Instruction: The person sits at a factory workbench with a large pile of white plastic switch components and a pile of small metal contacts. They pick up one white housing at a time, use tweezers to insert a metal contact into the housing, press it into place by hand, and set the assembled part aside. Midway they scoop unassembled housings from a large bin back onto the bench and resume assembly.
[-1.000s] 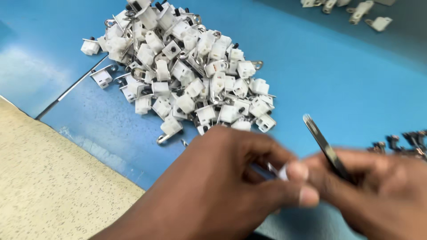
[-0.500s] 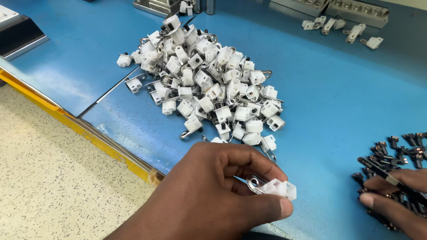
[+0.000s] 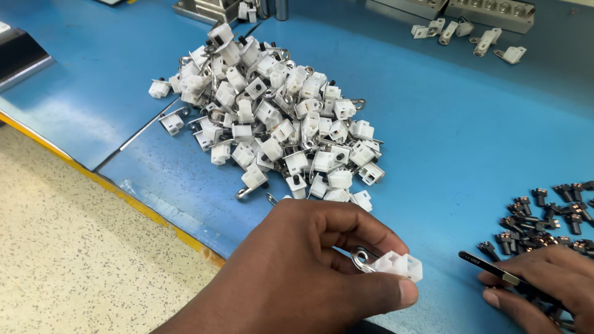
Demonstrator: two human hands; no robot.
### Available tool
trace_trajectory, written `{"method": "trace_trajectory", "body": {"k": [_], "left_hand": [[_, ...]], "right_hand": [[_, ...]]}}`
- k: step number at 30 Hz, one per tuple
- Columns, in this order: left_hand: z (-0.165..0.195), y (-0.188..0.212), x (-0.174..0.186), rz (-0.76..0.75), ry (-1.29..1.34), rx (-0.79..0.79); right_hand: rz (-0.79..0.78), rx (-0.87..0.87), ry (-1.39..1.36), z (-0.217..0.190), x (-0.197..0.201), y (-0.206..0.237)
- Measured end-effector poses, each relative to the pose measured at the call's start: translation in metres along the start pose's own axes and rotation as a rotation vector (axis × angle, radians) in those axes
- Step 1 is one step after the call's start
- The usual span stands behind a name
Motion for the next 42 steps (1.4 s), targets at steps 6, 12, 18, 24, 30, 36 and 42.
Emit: {"method": "trace_trajectory", "body": {"k": [6,12,18,24,30,36,42], "left_hand": [[0.011,-0.005,0.0,-0.028,-0.036,-0.01],[0.021,-0.007,-0.012,-0.03,0.05,0.01],[0.032,-0.013,-0.011,-0.028,0.196,0.036],[0.024,-0.013,-0.002,0.024,0.05,0.011],[0.029,-0.014,0.003,0.064,-0.026,-0.026],[0.039,-0.009,0.0,0.104,-0.166,0.066],[0.033,-0.01,0.004,0.071,-0.131,0.017]], "right_hand": [[0.212,0.071,-0.249,-0.04,0.023,0.007],[0.277,-0.147,-0.761,-0.108,0.084,0.001],[0.455,0.008,-0.773,-0.158,0.097,0.019],[0.408,0.193,-0.751,-0.18,0.109,0.019],[0.34,-0.282,-1.345,-0.16,0.134,-0.025],[0.288,0.228,-1.257,-0.161,0.131,-0.019],[0.381,0.191,-1.146,-0.234,0.139,0.003]]}}
Point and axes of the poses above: each hand's wrist, its own y-axis away from the middle knuckle, its own x-axis out of the back of the hand, z = x × y, the point moved 3 cm from there along -y, towards the middle knuckle, and after that the axes turned 1 degree about y, right-handed, at the moved point
